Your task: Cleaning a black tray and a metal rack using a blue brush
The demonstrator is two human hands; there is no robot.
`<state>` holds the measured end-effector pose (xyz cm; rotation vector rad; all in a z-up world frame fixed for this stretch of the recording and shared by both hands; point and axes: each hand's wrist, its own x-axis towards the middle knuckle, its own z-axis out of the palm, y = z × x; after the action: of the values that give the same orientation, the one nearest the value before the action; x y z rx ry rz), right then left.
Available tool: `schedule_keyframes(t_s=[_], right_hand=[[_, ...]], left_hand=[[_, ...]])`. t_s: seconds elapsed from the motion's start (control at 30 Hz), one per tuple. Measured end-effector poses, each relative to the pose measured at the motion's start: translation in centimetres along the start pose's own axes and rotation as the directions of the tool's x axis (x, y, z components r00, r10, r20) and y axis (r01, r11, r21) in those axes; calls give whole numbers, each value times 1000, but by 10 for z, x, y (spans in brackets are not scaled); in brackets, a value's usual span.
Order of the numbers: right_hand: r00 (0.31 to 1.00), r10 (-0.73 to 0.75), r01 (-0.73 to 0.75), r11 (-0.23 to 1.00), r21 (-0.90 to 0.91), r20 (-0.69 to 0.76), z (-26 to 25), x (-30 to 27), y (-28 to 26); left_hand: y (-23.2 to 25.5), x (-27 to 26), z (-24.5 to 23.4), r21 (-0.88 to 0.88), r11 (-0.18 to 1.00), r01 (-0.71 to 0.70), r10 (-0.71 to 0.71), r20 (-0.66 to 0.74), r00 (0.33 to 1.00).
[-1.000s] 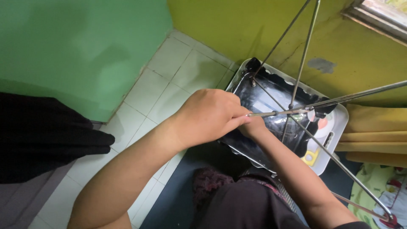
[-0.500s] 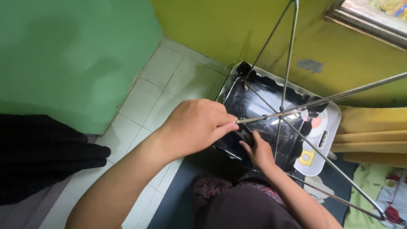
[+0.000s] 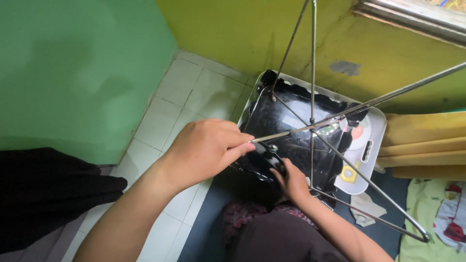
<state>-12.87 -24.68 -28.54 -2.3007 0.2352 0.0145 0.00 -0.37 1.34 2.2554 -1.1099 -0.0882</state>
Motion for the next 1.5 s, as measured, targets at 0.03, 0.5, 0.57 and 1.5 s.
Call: schedule_keyframes(t_s=[0.03, 0.5, 0.57, 1.5], right_hand=[[1000, -19, 18, 998, -61, -11, -9, -5, 6], [992, 20, 17, 957, -291, 122, -33, -6, 28], [996, -13, 42, 944, -327, 92, -23, 0, 32], [989, -109, 127, 973, -194, 101, -204, -204, 163]], left_hand=[[0, 0, -1, -1, 1000, 4, -4, 1, 1000], [9, 4, -3, 25, 1000, 11, -12, 17, 1000], [16, 6, -5, 63, 985, 158, -161, 52, 986], [-40, -9, 17, -40, 998, -46, 51, 122, 991]])
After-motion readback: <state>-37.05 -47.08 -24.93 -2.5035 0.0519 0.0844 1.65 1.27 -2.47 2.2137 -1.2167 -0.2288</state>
